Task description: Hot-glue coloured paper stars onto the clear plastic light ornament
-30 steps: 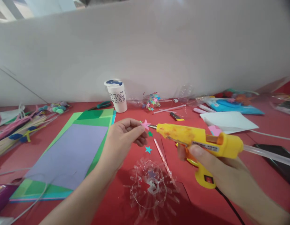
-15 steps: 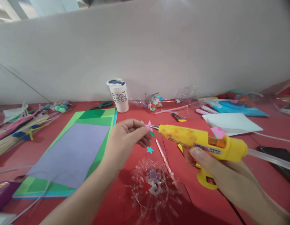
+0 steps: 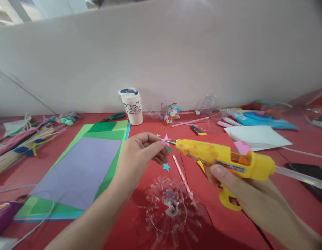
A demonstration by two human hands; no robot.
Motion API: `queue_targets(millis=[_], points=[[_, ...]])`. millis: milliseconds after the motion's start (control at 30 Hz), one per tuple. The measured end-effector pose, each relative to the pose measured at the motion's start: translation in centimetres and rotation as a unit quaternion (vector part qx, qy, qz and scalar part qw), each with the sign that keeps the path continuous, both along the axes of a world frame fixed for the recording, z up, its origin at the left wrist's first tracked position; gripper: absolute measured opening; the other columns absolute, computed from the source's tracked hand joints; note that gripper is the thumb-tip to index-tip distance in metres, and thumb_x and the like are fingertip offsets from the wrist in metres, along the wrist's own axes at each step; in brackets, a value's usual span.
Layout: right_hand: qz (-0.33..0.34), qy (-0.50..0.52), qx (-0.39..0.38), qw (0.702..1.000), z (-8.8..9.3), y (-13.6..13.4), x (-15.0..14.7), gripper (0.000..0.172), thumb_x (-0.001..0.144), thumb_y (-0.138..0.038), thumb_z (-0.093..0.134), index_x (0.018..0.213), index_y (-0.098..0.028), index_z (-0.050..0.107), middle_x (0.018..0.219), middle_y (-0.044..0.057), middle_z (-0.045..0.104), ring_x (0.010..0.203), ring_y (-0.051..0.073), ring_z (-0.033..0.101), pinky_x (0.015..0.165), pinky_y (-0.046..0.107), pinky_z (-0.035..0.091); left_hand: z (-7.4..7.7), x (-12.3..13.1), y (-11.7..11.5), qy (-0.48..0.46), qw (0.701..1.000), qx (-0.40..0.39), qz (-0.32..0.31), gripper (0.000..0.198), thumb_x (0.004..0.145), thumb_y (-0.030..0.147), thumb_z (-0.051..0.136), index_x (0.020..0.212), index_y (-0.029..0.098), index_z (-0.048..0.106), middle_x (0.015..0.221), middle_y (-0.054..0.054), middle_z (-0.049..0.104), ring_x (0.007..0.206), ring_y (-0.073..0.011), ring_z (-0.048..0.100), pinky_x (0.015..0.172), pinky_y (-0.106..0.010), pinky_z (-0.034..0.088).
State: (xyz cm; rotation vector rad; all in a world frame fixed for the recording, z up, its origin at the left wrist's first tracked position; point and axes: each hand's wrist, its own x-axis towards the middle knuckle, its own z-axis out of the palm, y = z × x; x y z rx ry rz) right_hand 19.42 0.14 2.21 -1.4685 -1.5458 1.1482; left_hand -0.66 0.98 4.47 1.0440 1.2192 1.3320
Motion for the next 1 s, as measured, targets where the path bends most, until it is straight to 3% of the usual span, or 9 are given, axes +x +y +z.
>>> queue_targets(millis=[500,800,1000], points=[[0.006,-0.009,0.014,1.0,0.3,-0.22,0.13,0.046,0.065,-0.069,0.056,0.059,-0.024,0.053,0.052,-0.002,0.045,0.042,0.012,0.035,0.033,0.023,0.03,0.03,-0.03,0.09,0.004,1.0,-0.001,0.0,0.012,0.073,0.017,0.066,0.061,0.014,0.064,0.053,0.001,0.067,0.045,-0.0079,0.061,0.047,-0.016,0.049],[0.015,0.01,0.003,1.0,0.7,0.02,-0.12,0.039,0.065,-0.06,0.061,0.058,-0.023,0.049,0.048,-0.005,0.036,0.041,0.01,0.03,0.034,0.022,0.025,0.0,-0.18,-0.09,0.007,1.0,-0.003,0.0,0.011,0.073,0.018,0.067,0.063,0.014,0.064,0.055,0.001,0.068,0.045,-0.0082,0.061,0.047,-0.017,0.049],[-0.015,0.002,-0.019,1.0,0.76,0.02,-0.24,0.041,0.059,-0.063,0.061,0.055,-0.023,0.05,0.046,-0.005,0.035,0.039,0.009,0.028,0.032,0.022,0.023,0.06,-0.13,-0.04,0.012,1.0,-0.006,0.003,0.012,0.072,0.018,0.067,0.062,0.014,0.063,0.055,0.0,0.068,0.046,-0.0088,0.061,0.048,-0.018,0.049]])
